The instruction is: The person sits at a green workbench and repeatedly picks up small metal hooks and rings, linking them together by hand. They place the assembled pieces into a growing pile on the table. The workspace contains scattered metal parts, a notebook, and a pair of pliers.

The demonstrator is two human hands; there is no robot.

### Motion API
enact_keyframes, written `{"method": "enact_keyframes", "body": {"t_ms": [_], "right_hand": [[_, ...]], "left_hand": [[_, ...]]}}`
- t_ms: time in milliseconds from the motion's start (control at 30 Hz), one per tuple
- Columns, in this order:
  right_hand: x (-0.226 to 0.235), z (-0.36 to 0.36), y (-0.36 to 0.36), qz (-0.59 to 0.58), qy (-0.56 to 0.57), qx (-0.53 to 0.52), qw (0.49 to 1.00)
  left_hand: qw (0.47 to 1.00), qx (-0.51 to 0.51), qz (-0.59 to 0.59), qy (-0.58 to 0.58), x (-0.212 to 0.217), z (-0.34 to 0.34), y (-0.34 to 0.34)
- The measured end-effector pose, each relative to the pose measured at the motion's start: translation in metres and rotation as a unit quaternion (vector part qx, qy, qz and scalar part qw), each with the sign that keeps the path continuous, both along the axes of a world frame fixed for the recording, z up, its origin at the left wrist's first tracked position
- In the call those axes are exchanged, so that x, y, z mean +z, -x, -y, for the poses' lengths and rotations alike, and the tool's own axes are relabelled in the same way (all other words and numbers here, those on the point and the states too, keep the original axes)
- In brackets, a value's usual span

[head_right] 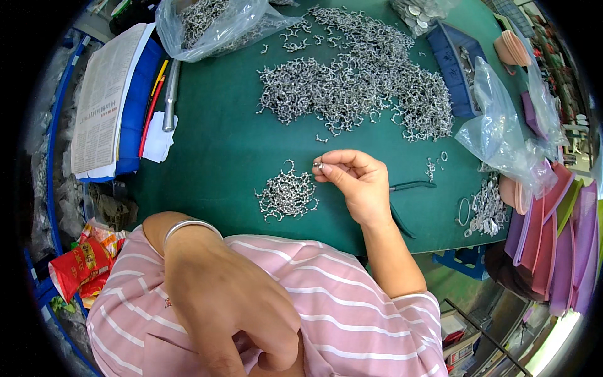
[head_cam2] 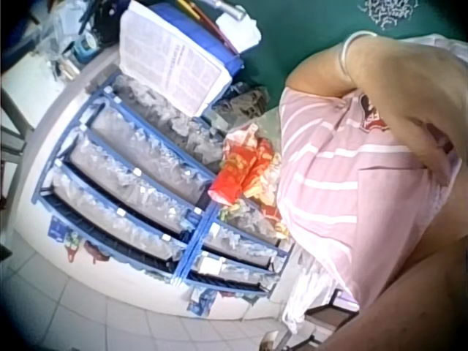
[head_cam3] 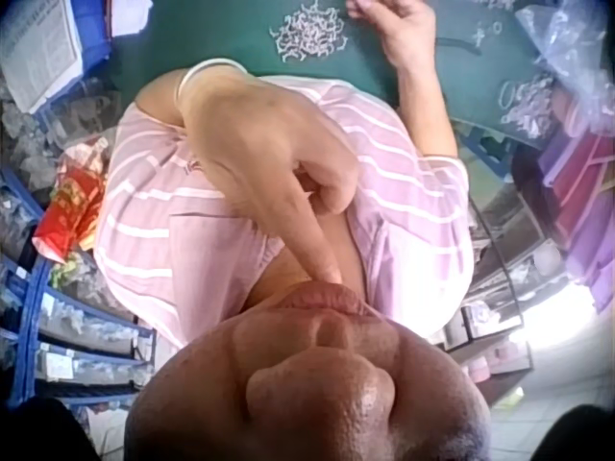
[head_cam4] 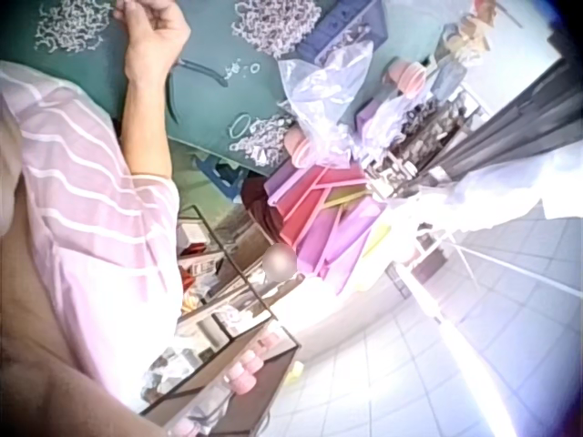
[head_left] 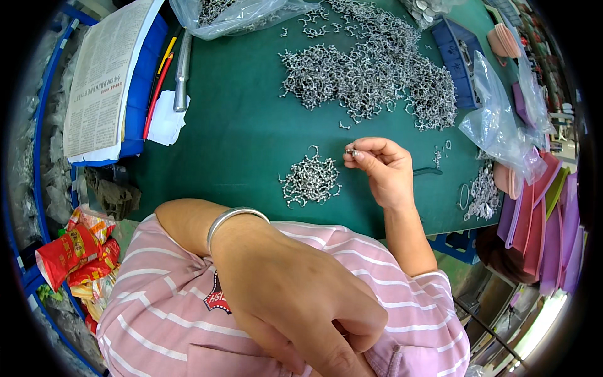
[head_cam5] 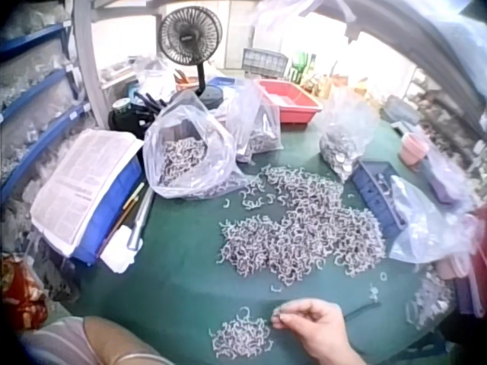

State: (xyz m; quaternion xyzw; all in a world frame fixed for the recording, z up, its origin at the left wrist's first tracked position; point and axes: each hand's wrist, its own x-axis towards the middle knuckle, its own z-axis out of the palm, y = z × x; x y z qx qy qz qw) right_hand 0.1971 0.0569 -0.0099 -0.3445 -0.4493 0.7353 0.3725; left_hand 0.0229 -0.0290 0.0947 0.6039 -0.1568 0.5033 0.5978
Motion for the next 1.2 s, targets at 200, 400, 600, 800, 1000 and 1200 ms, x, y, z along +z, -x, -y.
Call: {"method": "enact_keyframes", "body": {"t_ms": [200,400,600,800,1000,1200], "right_hand": [[0.002,-0.007,0.008,0.273,-0.386,0.077,0.878],[-0.014,-0.028,0.019,0.421,-0.532,-0.008,0.735],[-0.007,-0.023,0.014,0.369,-0.386,-0.025,0.845],[-0.007,-0.02,0.003,0.366,-0.394,-0.017,0.843],[-0.009,-0.024,-0.004,0.396,-0.393,-0.062,0.827],[-0.008,-0.018,0.006,0.421,-0.471,-0.051,0.773]], "left_hand": [[1.0,-0.006,0.004,-0.012,-0.003,0.002,-0.003],[0.999,0.024,0.028,-0.02,-0.001,0.002,-0.002],[0.999,0.022,0.028,-0.026,-0.002,0.0,-0.001],[0.999,0.009,0.006,-0.035,-0.001,-0.002,0.001],[0.98,-0.12,-0.15,0.044,0.014,-0.025,0.025],[0.894,0.312,-0.294,0.134,-0.018,-0.038,0.041]]}}
